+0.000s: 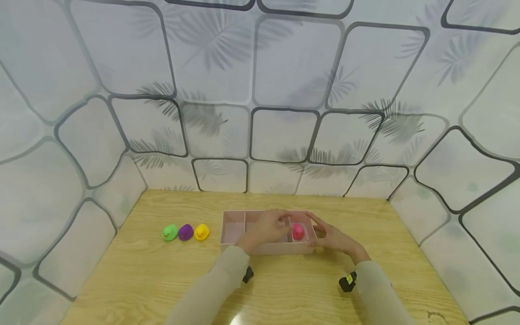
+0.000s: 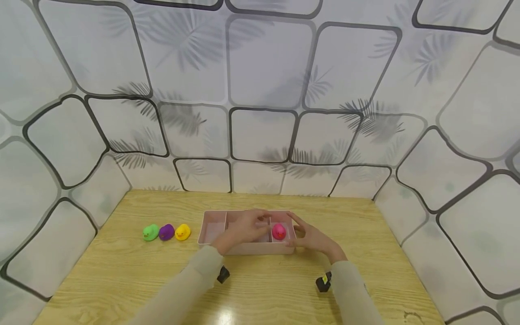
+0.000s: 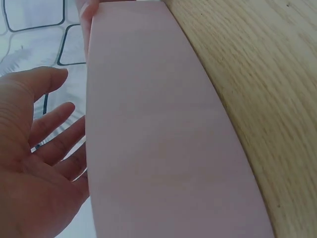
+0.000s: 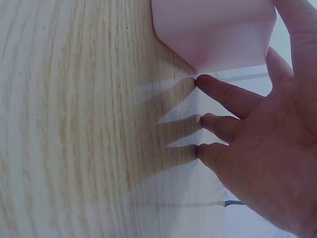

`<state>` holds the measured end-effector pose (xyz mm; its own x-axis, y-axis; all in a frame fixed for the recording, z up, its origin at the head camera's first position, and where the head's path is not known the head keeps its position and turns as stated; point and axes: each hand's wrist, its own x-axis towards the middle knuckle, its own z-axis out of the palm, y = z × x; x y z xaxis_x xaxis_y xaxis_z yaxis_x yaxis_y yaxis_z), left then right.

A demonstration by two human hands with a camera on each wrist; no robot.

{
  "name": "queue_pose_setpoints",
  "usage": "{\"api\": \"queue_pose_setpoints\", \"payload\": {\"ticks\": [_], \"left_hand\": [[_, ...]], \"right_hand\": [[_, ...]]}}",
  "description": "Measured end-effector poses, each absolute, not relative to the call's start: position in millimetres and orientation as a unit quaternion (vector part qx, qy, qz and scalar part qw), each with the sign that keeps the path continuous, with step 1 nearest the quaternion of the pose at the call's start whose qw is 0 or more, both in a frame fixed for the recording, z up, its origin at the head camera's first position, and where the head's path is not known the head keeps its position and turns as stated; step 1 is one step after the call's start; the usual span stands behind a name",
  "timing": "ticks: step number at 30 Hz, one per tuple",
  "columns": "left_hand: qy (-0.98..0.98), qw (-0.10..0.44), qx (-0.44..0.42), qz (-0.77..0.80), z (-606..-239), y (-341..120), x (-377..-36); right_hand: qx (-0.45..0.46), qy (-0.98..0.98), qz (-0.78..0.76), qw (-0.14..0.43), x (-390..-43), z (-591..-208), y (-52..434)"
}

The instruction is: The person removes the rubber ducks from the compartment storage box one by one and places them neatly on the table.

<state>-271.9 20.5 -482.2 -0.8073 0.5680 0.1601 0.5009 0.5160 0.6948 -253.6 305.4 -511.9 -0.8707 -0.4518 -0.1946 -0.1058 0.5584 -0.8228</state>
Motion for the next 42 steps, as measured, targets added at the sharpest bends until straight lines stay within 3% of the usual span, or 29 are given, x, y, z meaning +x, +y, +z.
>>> {"api": "queue_pose_setpoints", "payload": {"ticks": [5,20,28,42], "left_hand": [[0.867,0.061,0.307,0.387,-485.0,27.9,-271.9],[0.855,0.011,0.362,0.372,-505.0,44.5,-275.8],[0.890,0.056,0.337,0.301,-494.3,53.5,-276.4],[0.928,0.067,0.288,0.226,-484.6,69.0,-275.7]], "right_hand": [[-0.158,0.859,-0.445,0.199,-252.8,-512.1,305.0],[-0.155,0.861,-0.441,0.201,-253.3,-513.1,306.4],[-0.154,0.856,-0.450,0.201,-253.1,-512.6,305.2],[-0.145,0.860,-0.449,0.195,-253.9,-516.6,306.4]]}}
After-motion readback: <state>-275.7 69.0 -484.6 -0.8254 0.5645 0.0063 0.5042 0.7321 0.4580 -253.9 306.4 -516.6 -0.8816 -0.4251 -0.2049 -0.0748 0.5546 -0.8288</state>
